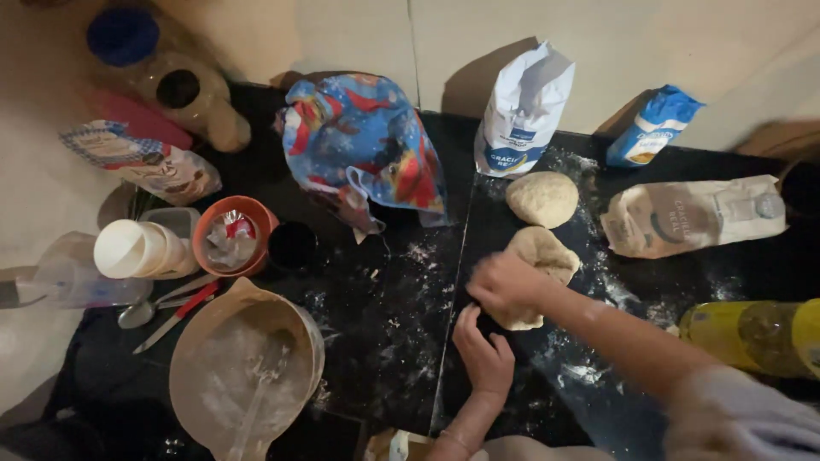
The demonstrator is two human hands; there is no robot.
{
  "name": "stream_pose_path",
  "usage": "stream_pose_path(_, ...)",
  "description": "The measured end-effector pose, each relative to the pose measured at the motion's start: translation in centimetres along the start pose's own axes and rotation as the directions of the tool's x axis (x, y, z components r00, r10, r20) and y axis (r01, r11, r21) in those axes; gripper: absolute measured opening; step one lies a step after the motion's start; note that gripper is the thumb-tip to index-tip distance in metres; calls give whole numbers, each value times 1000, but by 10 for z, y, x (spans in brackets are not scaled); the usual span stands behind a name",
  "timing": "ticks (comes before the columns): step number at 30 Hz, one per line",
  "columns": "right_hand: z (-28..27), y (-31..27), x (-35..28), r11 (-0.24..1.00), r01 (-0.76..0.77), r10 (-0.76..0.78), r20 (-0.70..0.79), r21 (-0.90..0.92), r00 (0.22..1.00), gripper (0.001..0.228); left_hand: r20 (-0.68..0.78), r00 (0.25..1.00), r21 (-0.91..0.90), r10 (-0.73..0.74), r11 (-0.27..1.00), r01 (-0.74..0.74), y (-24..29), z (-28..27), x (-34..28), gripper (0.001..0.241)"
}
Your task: Kneading and shaping individual portions of dough on a floured counter
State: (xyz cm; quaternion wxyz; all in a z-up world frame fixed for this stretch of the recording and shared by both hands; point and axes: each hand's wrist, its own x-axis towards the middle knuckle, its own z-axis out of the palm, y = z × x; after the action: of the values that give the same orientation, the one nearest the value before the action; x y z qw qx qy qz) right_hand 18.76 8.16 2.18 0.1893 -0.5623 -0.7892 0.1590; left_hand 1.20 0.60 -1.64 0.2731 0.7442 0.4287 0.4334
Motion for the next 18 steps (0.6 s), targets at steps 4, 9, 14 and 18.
stream_pose_path(4,-18,-12,-65,934,335,-335,24,-120,942,48,52,994,-46,-99,994,101,0,1,-2,53)
stream_pose_path(9,12,5,-30,937,294,-320,-124,-188,939,47,99,986,-75,-134,987,142,-1,3,5,57)
stream_pose_path(14,16,0,5,971,-150,132,-105,-187,986,41,55,997,-53,-56,997,59,3,-3,4,58)
stream_pose_path(18,-9,-21,-6,965,-154,253,-596,213,762,28,212,977,-82,-17,996,35,3,-18,14,73)
